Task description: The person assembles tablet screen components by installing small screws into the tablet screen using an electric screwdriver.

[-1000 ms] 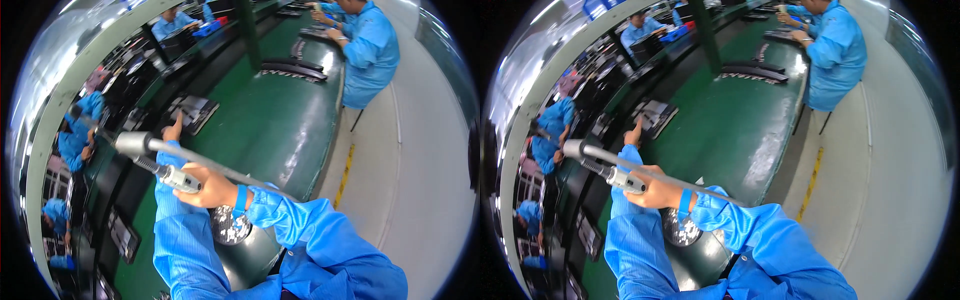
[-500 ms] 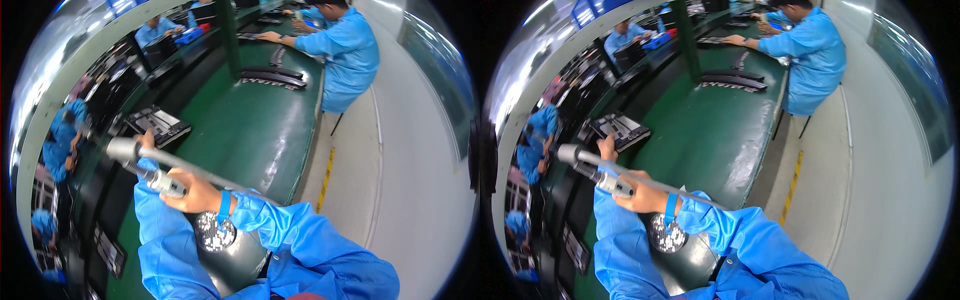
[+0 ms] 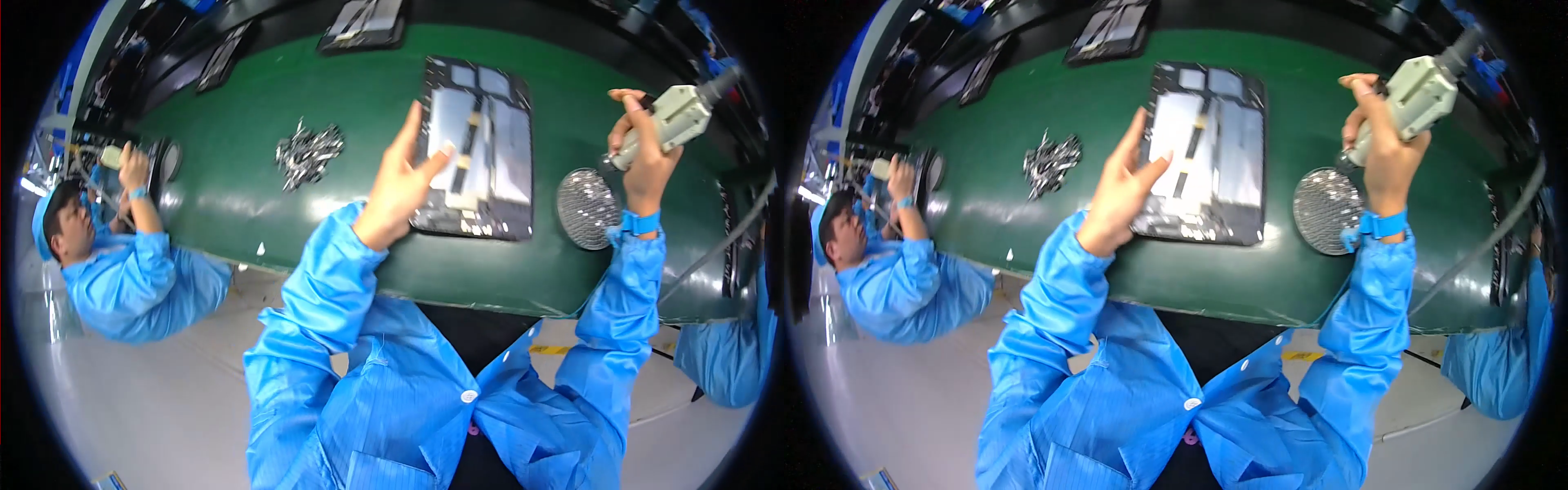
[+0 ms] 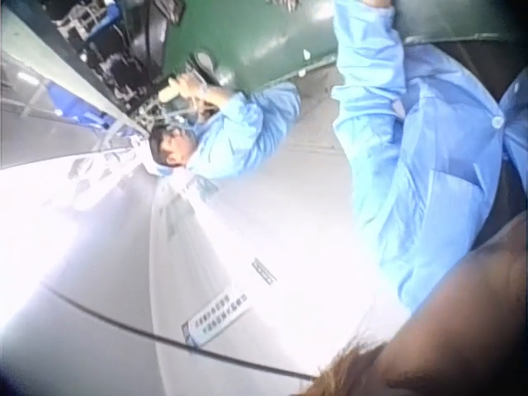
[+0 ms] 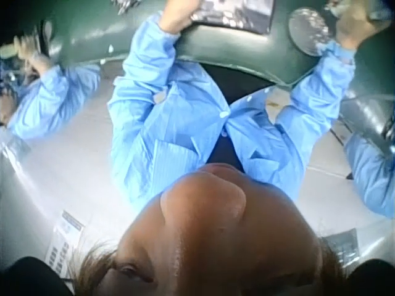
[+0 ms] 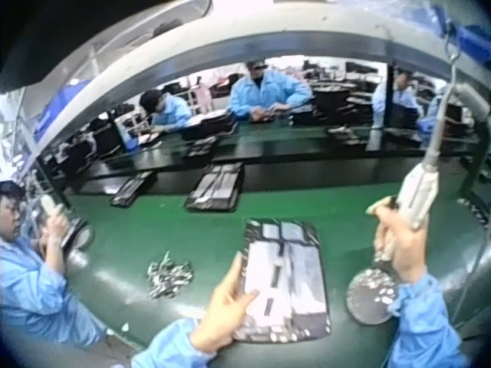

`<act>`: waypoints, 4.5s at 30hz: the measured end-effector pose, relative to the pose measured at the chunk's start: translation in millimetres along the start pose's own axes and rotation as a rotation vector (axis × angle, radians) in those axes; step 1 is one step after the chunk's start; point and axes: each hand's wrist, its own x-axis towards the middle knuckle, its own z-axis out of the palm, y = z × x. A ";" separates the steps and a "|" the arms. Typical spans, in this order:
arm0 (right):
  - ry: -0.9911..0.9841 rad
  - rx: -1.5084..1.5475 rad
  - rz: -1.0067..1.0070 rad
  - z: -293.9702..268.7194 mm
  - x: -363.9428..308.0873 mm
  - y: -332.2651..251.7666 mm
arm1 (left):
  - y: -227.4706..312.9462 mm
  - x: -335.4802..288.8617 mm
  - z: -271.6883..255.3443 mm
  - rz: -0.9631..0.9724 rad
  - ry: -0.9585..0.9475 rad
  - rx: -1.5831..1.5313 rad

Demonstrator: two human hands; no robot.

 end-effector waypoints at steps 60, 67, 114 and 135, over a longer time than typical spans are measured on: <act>-0.089 0.071 -0.092 14.1 -29.5 2.5 | 49.0 37.5 -103.3 0.078 -0.076 0.534; -0.029 0.046 -0.072 22.4 -30.9 -6.8 | -2.7 71.3 -59.3 -0.076 -0.142 0.369; -0.458 0.233 -0.041 159.4 -39.3 14.9 | -28.1 52.8 -55.1 -0.174 -0.474 0.153; -0.504 0.266 -0.045 168.1 -39.5 21.5 | -29.8 53.1 -58.8 -0.144 -0.490 0.232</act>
